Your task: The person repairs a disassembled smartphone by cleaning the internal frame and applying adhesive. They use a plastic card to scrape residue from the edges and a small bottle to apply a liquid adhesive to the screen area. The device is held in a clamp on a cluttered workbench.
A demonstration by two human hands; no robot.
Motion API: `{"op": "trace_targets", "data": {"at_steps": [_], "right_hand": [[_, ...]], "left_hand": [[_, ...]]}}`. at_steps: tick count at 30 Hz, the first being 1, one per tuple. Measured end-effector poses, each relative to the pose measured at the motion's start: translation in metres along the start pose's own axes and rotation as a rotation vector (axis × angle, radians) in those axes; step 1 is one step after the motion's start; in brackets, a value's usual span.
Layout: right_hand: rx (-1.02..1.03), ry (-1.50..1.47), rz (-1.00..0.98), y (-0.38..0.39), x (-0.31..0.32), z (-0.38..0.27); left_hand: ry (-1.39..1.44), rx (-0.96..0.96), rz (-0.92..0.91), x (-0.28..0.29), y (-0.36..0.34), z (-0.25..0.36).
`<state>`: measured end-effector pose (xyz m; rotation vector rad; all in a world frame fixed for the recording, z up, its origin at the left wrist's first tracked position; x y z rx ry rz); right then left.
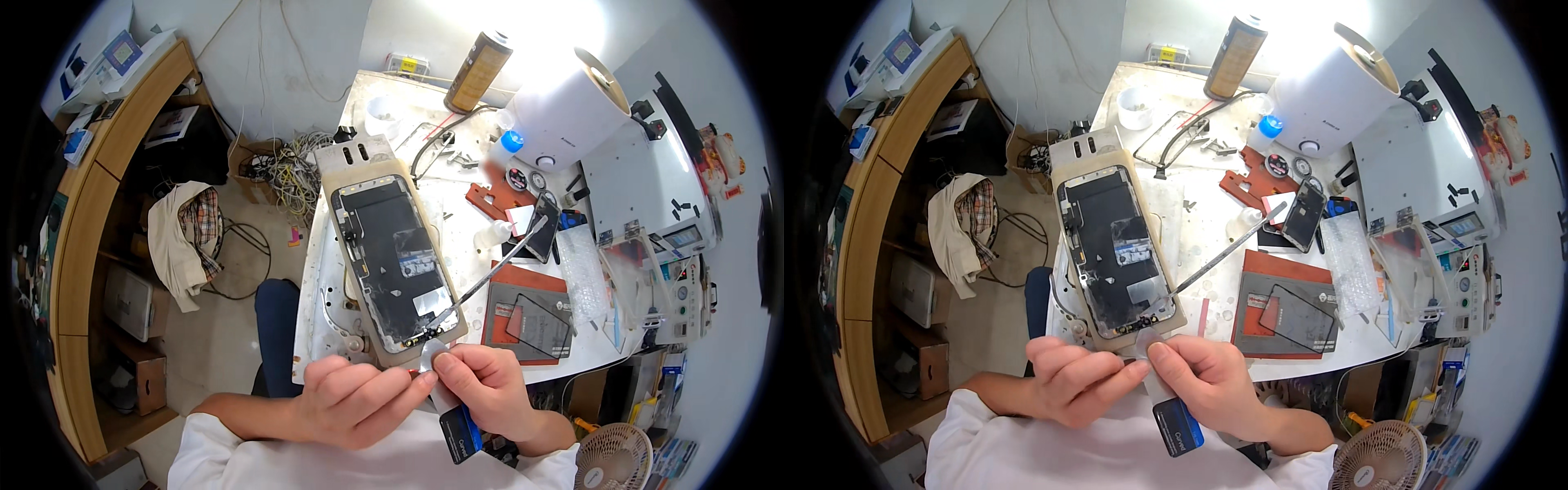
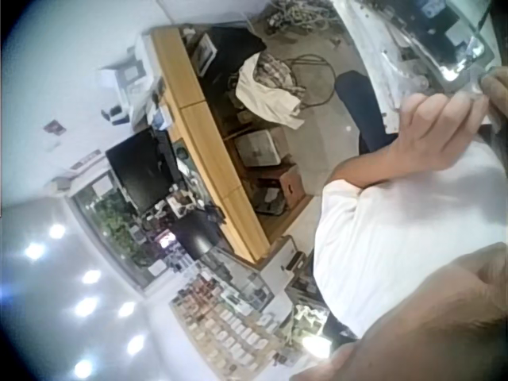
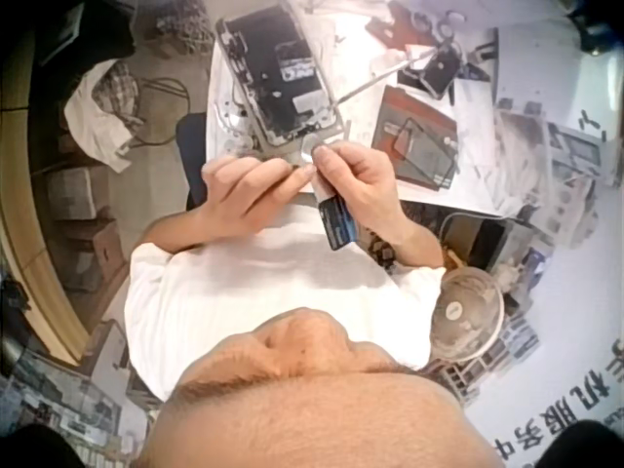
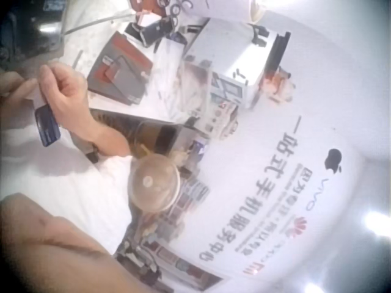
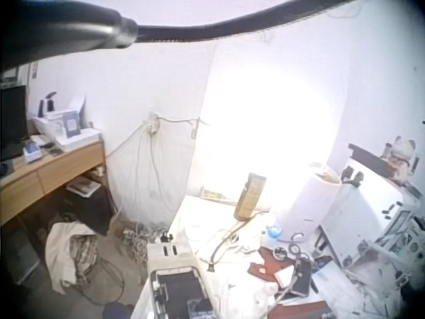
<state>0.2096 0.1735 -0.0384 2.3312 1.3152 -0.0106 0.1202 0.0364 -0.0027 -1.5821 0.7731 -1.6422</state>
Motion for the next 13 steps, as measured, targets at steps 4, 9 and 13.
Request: {"op": "trace_targets", "data": {"at_steps": [4, 9, 13], "right_hand": [[0.018, -0.01, -0.009, -0.0005, -0.0032, -0.0012], [0.035, 0.0, -0.026, 0.0004, -0.0043, 0.0014], [0.017, -0.013, 0.026, 0.0008, -0.0044, 0.0015]], "left_hand": [[0.03, 0.019, 0.049, -0.0019, 0.0001, -0.004], [0.043, 0.046, 0.085, -0.0037, 0.0018, -0.0064], [0.01, 0.034, 0.149, -0.0056, 0.0091, -0.005]]}}
Point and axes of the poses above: each hand's wrist, its own y-axis away from the middle knuckle, its own x-axis out of the back of the hand, z = x × y, the point moved 8 cm from there along -y, towards the middle knuckle, and after that the axes turned 11 degrees about -y, right-handed, at the moved point
